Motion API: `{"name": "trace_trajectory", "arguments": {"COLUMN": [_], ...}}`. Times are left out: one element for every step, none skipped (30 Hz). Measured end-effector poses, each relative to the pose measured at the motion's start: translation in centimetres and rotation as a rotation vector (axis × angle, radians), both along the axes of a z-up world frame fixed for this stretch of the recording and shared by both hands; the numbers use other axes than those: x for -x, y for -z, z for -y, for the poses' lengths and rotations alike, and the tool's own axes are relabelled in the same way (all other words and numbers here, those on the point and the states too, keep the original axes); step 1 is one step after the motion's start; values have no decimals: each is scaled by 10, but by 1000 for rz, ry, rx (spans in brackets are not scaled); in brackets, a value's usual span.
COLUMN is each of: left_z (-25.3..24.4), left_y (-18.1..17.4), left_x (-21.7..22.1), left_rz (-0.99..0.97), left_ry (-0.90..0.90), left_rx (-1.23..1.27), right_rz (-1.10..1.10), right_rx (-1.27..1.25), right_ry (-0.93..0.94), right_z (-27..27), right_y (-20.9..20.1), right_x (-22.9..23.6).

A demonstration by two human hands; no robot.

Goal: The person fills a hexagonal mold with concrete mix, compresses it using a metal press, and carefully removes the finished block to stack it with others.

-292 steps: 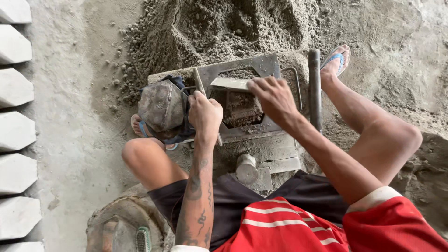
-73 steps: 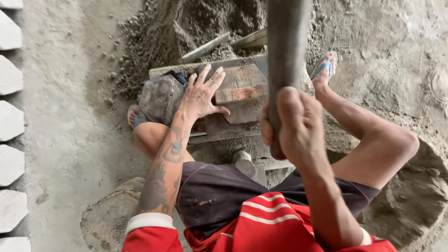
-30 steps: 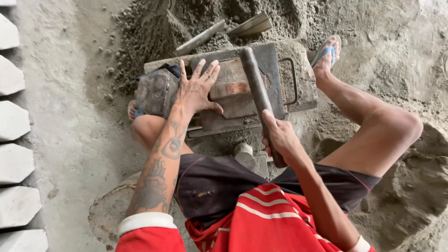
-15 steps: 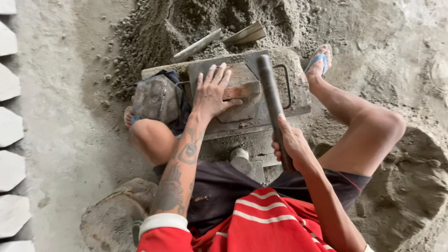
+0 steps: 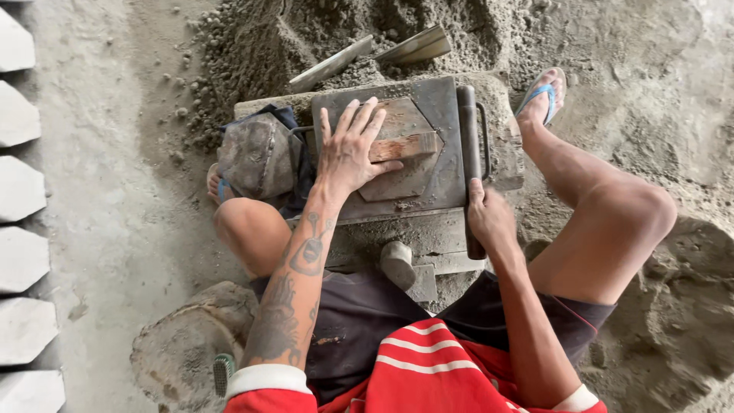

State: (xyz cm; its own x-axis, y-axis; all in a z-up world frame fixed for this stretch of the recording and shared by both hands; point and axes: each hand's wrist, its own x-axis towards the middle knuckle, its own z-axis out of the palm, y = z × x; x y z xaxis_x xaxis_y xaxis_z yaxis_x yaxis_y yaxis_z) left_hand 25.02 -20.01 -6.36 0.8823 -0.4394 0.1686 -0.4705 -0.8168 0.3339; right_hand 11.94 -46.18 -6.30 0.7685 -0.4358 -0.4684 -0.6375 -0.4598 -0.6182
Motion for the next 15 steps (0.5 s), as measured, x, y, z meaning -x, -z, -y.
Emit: {"name": "trace_trajectory", "arguments": {"left_z": [0, 0, -1, -1, -3, -4, -5, 0, 4, 8, 9, 10, 11, 9, 7], "left_y": [0, -8, -17, -25, -17, -11, -4, 8, 20, 34, 30, 28, 25, 7, -10], "left_x": [0, 0, 0, 2, 3, 3, 2, 1, -1, 0, 0, 0, 0, 2, 4], "left_rz": [-17, -14, -68, -124, -123, -33, 57, 61, 61, 58, 58, 90, 122, 123, 143], "left_ry": [6, -3, 33, 66, 53, 87, 122, 114, 116, 115, 102, 124, 147, 128, 128], "left_rx": [6, 3, -69, -136, -135, -110, -86, -88, -96, -99, -97, -117, -137, -133, -93], "right_rz": [-10, -5, 184, 374, 378, 432, 484, 491, 491, 487, 490, 505, 521, 525, 542], "right_rx": [272, 269, 290, 312, 310, 317, 322, 321, 335, 349, 349, 340, 331, 331, 314], "right_ry": [-115, -124, -240, -357, -369, -532, -695, -702, -713, -730, -743, -742, -741, -759, -727], "right_z": [0, -11, -22, -32, -37, -42, -47, -42, -39, -34, -36, -36, -38, -45, -53], "right_y": [-11, -29, -48, -67, -61, -56, -51, -41, -31, -21, -27, -34, -41, -60, -79], "right_x": [-2, -12, -22, -31, -43, -56, -69, -76, -82, -87, -85, -85, -84, -81, -78]}}
